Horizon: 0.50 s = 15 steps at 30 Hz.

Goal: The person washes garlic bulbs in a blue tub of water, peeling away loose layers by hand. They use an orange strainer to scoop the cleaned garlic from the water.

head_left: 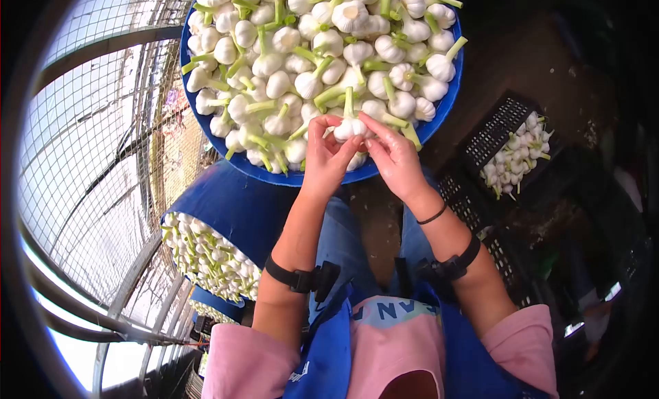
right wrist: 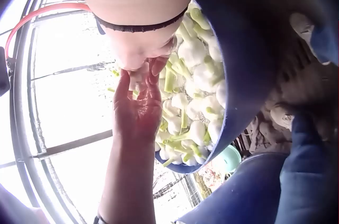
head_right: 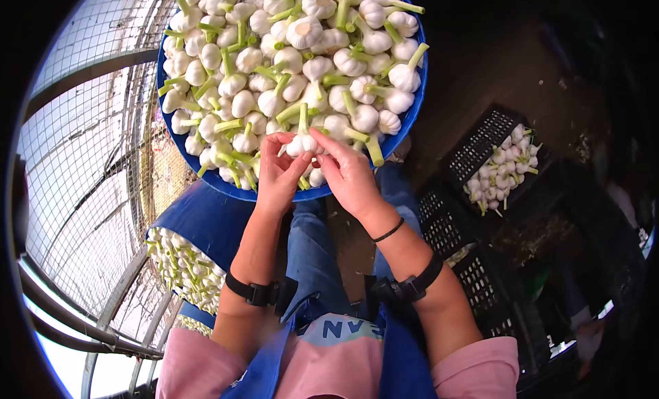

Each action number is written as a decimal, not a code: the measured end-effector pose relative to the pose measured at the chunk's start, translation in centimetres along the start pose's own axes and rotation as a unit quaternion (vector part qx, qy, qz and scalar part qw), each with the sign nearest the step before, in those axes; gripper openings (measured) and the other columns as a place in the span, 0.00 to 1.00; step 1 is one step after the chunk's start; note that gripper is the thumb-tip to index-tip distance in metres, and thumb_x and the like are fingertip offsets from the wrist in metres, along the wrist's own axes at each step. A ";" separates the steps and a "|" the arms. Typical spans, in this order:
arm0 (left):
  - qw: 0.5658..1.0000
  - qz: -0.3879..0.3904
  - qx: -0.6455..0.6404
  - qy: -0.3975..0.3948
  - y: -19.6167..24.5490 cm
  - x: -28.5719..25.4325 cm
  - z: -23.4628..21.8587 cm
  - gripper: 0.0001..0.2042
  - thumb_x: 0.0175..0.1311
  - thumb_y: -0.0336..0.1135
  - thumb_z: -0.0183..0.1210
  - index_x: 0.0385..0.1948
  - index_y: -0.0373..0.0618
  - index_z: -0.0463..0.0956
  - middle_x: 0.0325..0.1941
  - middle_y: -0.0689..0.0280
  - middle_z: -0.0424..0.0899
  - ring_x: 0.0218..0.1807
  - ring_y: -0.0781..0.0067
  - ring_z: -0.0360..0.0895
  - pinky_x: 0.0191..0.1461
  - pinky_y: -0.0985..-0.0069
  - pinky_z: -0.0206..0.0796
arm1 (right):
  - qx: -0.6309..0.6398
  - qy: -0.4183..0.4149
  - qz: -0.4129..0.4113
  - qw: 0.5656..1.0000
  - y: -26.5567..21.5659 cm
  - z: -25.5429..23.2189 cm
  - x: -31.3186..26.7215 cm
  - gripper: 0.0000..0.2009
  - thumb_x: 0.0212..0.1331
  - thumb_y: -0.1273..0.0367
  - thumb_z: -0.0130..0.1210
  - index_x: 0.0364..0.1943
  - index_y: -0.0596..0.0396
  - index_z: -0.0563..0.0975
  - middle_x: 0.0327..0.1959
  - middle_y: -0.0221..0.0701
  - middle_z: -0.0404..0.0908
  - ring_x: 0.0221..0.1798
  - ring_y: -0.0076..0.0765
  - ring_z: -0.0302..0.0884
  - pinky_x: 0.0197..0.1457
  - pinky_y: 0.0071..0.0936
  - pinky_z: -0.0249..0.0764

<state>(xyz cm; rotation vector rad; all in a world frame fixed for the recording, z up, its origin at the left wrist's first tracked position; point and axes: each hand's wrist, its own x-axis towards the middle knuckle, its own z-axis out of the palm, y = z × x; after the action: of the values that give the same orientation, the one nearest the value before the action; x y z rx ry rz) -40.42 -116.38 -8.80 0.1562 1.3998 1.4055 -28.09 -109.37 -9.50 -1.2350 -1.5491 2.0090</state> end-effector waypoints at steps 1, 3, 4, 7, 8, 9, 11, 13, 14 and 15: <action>0.999 -0.009 0.050 0.002 -0.5 0.1 -0.8 0.19 0.58 0.18 0.55 0.49 0.45 0.62 0.52 0.62 0.68 0.53 0.70 0.73 0.52 0.74 0.70 | -0.031 -0.007 -0.006 0.999 0.0 -0.6 0.5 0.19 0.57 0.79 0.52 0.55 0.54 0.74 0.39 0.40 0.81 0.43 0.36 0.79 0.48 0.28 0.73; 0.923 0.066 0.378 0.013 -0.6 0.6 -2.5 0.20 0.54 0.18 0.55 0.50 0.45 0.67 0.56 0.60 0.68 0.59 0.66 0.69 0.57 0.70 0.66 | -0.210 0.055 -0.103 0.971 -0.8 -2.6 1.8 0.19 0.51 0.78 0.54 0.50 0.54 0.76 0.42 0.40 0.80 0.47 0.45 0.75 0.54 0.35 0.70; 0.853 0.121 0.506 0.032 0.1 1.0 -2.5 0.21 0.50 0.20 0.55 0.49 0.45 0.71 0.59 0.58 0.67 0.63 0.60 0.64 0.62 0.63 0.61 | -0.257 0.103 -0.157 0.948 -1.4 -3.6 3.3 0.19 0.50 0.78 0.54 0.49 0.54 0.77 0.43 0.39 0.79 0.48 0.46 0.74 0.55 0.36 0.68; 0.780 0.256 0.561 0.104 2.3 4.8 -1.1 0.20 0.51 0.25 0.59 0.49 0.44 0.71 0.59 0.55 0.68 0.62 0.52 0.63 0.65 0.60 0.55 | -0.345 0.204 -0.257 0.879 -3.2 -6.3 8.7 0.18 0.48 0.77 0.55 0.46 0.53 0.78 0.51 0.36 0.75 0.56 0.46 0.68 0.61 0.40 0.63; 0.748 0.302 0.578 0.120 3.5 6.8 0.2 0.20 0.53 0.28 0.61 0.50 0.44 0.71 0.59 0.54 0.68 0.62 0.50 0.63 0.66 0.59 0.52 | -0.380 0.225 -0.275 0.854 -3.5 -7.0 10.9 0.18 0.48 0.76 0.55 0.47 0.50 0.78 0.54 0.33 0.74 0.58 0.46 0.65 0.62 0.40 0.61; 0.744 0.342 0.560 0.125 4.4 9.5 1.2 0.19 0.55 0.30 0.61 0.50 0.44 0.71 0.59 0.54 0.68 0.62 0.50 0.62 0.67 0.58 0.49 | -0.394 0.242 -0.297 0.835 -3.6 -7.5 13.4 0.19 0.48 0.75 0.56 0.47 0.47 0.78 0.55 0.32 0.73 0.60 0.45 0.63 0.63 0.40 0.59; 0.726 0.386 0.552 0.140 5.9 15.5 3.6 0.20 0.59 0.38 0.60 0.52 0.45 0.71 0.62 0.54 0.66 0.66 0.47 0.56 0.69 0.56 0.46 | -0.449 0.251 -0.313 0.798 -4.1 -8.1 18.1 0.20 0.49 0.68 0.58 0.50 0.42 0.76 0.59 0.32 0.69 0.64 0.45 0.60 0.65 0.44 0.54; 0.707 0.347 0.591 0.173 6.7 21.0 5.6 0.31 0.57 0.52 0.59 0.61 0.52 0.64 0.70 0.53 0.57 0.70 0.35 0.46 0.68 0.45 0.45 | -0.509 0.261 -0.304 0.762 -4.3 -8.1 21.8 0.26 0.52 0.59 0.57 0.58 0.43 0.70 0.62 0.34 0.66 0.67 0.46 0.57 0.66 0.47 0.51; 0.708 0.275 0.624 0.184 6.6 23.0 6.0 0.35 0.56 0.57 0.57 0.64 0.54 0.60 0.72 0.55 0.53 0.70 0.34 0.44 0.66 0.40 0.45 | -0.531 0.259 -0.276 0.758 -3.9 -7.9 22.7 0.28 0.53 0.57 0.56 0.60 0.44 0.68 0.63 0.34 0.66 0.67 0.46 0.56 0.66 0.47 0.50; 0.705 0.197 0.653 0.193 6.4 24.3 6.2 0.39 0.55 0.62 0.55 0.67 0.56 0.56 0.74 0.56 0.48 0.71 0.33 0.42 0.63 0.34 0.45 | -0.553 0.255 -0.244 0.755 -2.9 -7.7 23.3 0.31 0.53 0.55 0.56 0.63 0.44 0.65 0.64 0.34 0.65 0.68 0.46 0.54 0.66 0.48 0.49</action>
<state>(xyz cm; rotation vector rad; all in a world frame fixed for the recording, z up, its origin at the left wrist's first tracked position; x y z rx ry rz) -49.21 -93.05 -15.79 1.1876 2.6302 0.4480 -36.23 -87.43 -17.30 -1.2955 -2.4229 0.2303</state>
